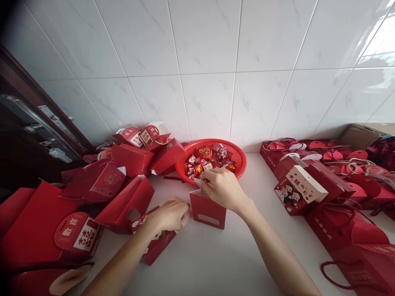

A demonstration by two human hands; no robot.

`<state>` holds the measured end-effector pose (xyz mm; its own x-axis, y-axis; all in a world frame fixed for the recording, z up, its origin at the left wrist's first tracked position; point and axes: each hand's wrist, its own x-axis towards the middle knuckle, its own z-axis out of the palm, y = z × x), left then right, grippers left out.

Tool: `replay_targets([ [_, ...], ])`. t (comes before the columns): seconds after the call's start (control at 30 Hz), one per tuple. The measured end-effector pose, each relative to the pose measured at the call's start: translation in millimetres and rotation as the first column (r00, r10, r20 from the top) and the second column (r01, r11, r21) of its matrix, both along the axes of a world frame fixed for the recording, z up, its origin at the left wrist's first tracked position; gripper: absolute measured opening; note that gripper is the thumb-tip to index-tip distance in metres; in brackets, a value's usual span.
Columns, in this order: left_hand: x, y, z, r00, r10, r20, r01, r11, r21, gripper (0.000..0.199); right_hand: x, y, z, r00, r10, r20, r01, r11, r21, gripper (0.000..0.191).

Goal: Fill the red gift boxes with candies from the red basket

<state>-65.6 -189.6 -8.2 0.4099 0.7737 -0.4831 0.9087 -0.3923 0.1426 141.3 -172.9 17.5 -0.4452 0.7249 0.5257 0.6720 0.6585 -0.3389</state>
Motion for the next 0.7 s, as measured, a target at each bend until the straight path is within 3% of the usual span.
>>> replay_targets([
  [0.1,-12.6,7.5,8.5,0.988,0.151,0.025,-0.153,0.974,0.167,0.024,4.4,-0.5,1.9,0.998,0.023,-0.052,-0.025,0.999,-0.035,0.029],
  [0.17,-16.8,13.3,16.0,0.960,0.173,0.222,-0.223,0.948,0.226,0.019,5.3,0.1,1.9,0.995,0.030,-0.091,-0.034,0.999,-0.043,0.030],
  [0.23,-13.3,17.7,23.3,0.838,0.136,0.528,-0.317,0.909,0.270,0.011,3.9,1.5,0.1,0.991,0.033,-0.128,-0.039,0.998,-0.048,0.027],
  [0.3,-3.1,20.7,29.8,0.642,0.063,0.764,-0.424,0.859,0.285,0.020,1.1,3.6,-3.0,0.984,0.036,-0.176,-0.049,0.996,-0.073,0.022],
  [0.37,9.3,23.3,35.0,0.488,0.004,0.873,-0.475,0.840,0.262,0.026,-2.3,6.0,-7.1,0.965,0.043,-0.259,-0.076,0.990,-0.118,0.017],
  [0.43,18.9,26.9,38.2,0.421,-0.012,0.907,-0.430,0.878,0.211,0.027,-5.6,8.1,-11.5,0.932,0.045,-0.360,-0.116,0.977,-0.178,0.014],
  [0.57,20.8,37.6,41.0,0.457,0.005,0.889,-0.217,0.970,0.106,0.021,-9.7,10.6,-18.8,0.854,0.038,-0.519,-0.221,0.930,-0.295,0.014],
  [0.7,6.6,46.2,44.6,0.535,-0.018,0.845,-0.064,0.996,0.061,0.016,-8.9,11.7,-22.4,0.784,0.021,-0.620,-0.319,0.871,-0.374,0.008],
])
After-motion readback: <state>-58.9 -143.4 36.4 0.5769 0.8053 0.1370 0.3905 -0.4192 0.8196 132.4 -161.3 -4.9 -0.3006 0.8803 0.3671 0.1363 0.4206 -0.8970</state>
